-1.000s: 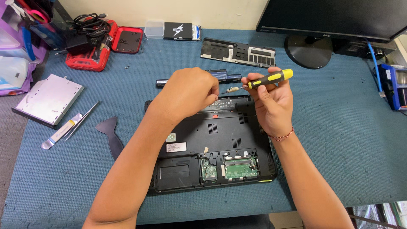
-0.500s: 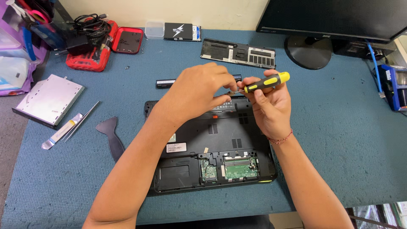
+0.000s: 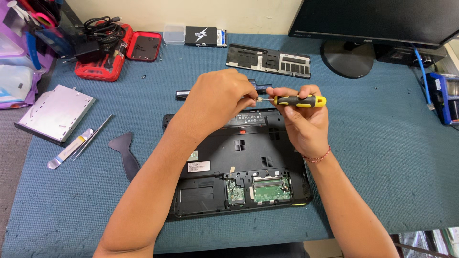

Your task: The person uses a screwdriver to remove screws from the back of a laptop and detaches the battery. They then flip the laptop over, open the lid, and proceed to unscrew components inside the chassis, including the motherboard and cooling fan.

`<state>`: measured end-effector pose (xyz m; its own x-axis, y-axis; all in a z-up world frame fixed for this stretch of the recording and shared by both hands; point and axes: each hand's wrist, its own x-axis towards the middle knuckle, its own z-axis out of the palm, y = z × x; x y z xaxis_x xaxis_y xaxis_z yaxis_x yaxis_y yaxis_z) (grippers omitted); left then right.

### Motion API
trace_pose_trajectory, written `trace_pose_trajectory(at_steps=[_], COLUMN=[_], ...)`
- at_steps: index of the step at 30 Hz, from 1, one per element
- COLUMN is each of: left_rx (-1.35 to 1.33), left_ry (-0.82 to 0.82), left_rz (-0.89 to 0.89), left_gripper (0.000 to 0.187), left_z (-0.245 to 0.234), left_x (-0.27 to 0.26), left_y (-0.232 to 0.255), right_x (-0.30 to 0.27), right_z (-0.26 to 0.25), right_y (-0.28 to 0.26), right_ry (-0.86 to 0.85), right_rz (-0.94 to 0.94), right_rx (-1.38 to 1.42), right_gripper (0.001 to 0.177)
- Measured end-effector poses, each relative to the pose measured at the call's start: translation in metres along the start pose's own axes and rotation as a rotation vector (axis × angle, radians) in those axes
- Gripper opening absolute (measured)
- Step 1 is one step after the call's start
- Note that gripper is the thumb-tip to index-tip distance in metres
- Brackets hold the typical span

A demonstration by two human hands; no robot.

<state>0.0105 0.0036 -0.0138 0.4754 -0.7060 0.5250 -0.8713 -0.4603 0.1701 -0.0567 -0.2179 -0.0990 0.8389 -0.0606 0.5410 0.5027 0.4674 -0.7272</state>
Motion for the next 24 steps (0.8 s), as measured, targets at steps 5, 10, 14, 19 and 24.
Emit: trace_pose_trajectory(at_steps=[5,10,14,19,24], left_rx=[-0.037,-0.088,-0.228,-0.277,-0.298], left_ry=[0.104,0.181,0.228,0.204,0.211], left_rz=[0.028,0.045,0.028,-0.01,-0.053], left_gripper=[0.01,0.012,0.012,0.014,0.011], left_z=[-0.004,-0.003,-0.007,-0.006,-0.007], left_x=[0.002,0.004,0.006,0.006,0.006], left_y=[-0.001,-0.002,-0.001,-0.003,-0.003], right_x=[-0.001,-0.001,-0.001,0.0,0.0], right_z=[-0.001,-0.003,-0.006,-0.002,0.004], right_y=[0.002,0.003,0.006,0.004,-0.001], right_ry=[0.023,0.063,0.121,0.125,0.102], right_rz=[0.009,0.021,0.044,0.033,-0.026], right_rx=[-0.015,-0.008,0.023,-0.001,-0.121], right_gripper=[0.031,0.032,0.034,0.035,0.033])
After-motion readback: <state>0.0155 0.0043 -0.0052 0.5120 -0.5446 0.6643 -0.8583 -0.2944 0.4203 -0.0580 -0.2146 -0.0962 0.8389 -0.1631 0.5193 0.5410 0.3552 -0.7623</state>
